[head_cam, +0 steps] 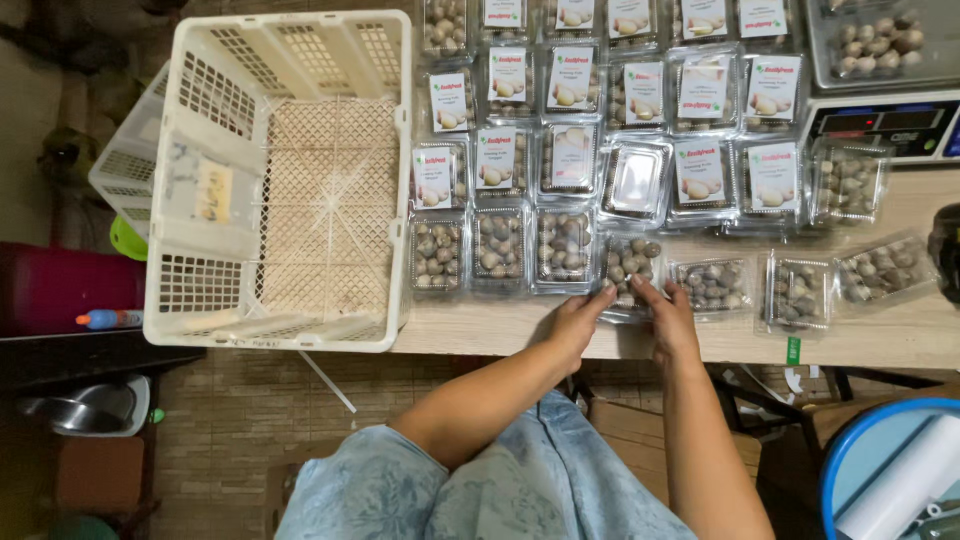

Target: The person organizes meatball packs into a large white crate, weighs individual meatball bags on a digital scale, seals the bags with tape, and continues organizing the packaged meatballs into the crate.

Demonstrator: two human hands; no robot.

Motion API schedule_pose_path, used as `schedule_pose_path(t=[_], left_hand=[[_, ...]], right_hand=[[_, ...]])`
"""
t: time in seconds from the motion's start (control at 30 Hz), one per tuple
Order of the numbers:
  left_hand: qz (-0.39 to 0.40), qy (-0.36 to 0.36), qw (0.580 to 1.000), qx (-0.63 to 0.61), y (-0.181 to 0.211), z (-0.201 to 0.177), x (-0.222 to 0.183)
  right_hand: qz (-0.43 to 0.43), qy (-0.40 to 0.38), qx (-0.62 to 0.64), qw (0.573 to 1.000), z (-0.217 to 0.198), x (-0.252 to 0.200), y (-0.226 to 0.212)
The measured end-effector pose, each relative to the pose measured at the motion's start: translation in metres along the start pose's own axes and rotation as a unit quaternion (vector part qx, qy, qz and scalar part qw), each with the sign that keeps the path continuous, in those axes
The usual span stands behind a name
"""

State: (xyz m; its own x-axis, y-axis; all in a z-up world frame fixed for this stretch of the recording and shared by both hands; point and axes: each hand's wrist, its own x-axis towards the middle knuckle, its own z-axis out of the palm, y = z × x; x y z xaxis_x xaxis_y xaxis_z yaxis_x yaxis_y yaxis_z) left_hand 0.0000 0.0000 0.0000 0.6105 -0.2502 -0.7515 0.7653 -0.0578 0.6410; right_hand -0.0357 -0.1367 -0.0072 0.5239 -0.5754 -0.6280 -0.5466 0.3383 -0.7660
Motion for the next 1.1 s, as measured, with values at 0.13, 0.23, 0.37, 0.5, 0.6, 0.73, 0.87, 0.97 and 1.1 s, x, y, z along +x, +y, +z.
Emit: schedule_pose_path(t=[0.13, 0.23, 0.37, 0.5, 0.6, 0.73, 0.87, 0.97, 1.1], left_hand=[[0.011, 0.009, 0.994, 0.106, -0.007, 0.003, -0.005], [-0.013, 0.005, 0.992, 0.127, 0.001, -0.006, -0.014], [-0.027, -0.060, 0.995, 0.072, 0.042, 0.004, -0.042], [-0.029, -0.134, 0.990, 0.045, 0.046, 0.007, -0.050], [0.001, -0.098, 0.982, 0.163, 0.018, -0.002, -0.041], [-0.047, -0.091, 0.962, 0.253, 0.052, -0.008, -0.089], [-0.046, -0.194, 0.967, 0.157, 0.074, -0.045, -0.118], [-0.009, -0.211, 0.970, 0.123, 0.127, -0.092, -0.145], [0.053, -0.140, 0.985, 0.082, 0.201, -0.178, -0.144]], right_hand=[[0.023, -0.005, 0.016, 1.000, -0.017, -0.011, 0.021], [0.072, -0.018, 0.052, 0.996, -0.026, -0.023, 0.033], [0.072, -0.055, 0.091, 0.992, -0.029, -0.039, 0.036], [0.059, -0.073, 0.105, 0.990, -0.030, -0.050, 0.022], [0.040, -0.078, 0.114, 0.990, -0.031, -0.072, 0.025], [0.019, -0.125, 0.143, 0.982, -0.059, -0.075, 0.057], [0.035, -0.082, 0.098, 0.991, -0.027, -0.147, -0.007], [0.021, -0.117, 0.085, 0.989, 0.026, -0.193, -0.058], [-0.078, -0.240, 0.071, 0.965, 0.133, -0.213, -0.106]])
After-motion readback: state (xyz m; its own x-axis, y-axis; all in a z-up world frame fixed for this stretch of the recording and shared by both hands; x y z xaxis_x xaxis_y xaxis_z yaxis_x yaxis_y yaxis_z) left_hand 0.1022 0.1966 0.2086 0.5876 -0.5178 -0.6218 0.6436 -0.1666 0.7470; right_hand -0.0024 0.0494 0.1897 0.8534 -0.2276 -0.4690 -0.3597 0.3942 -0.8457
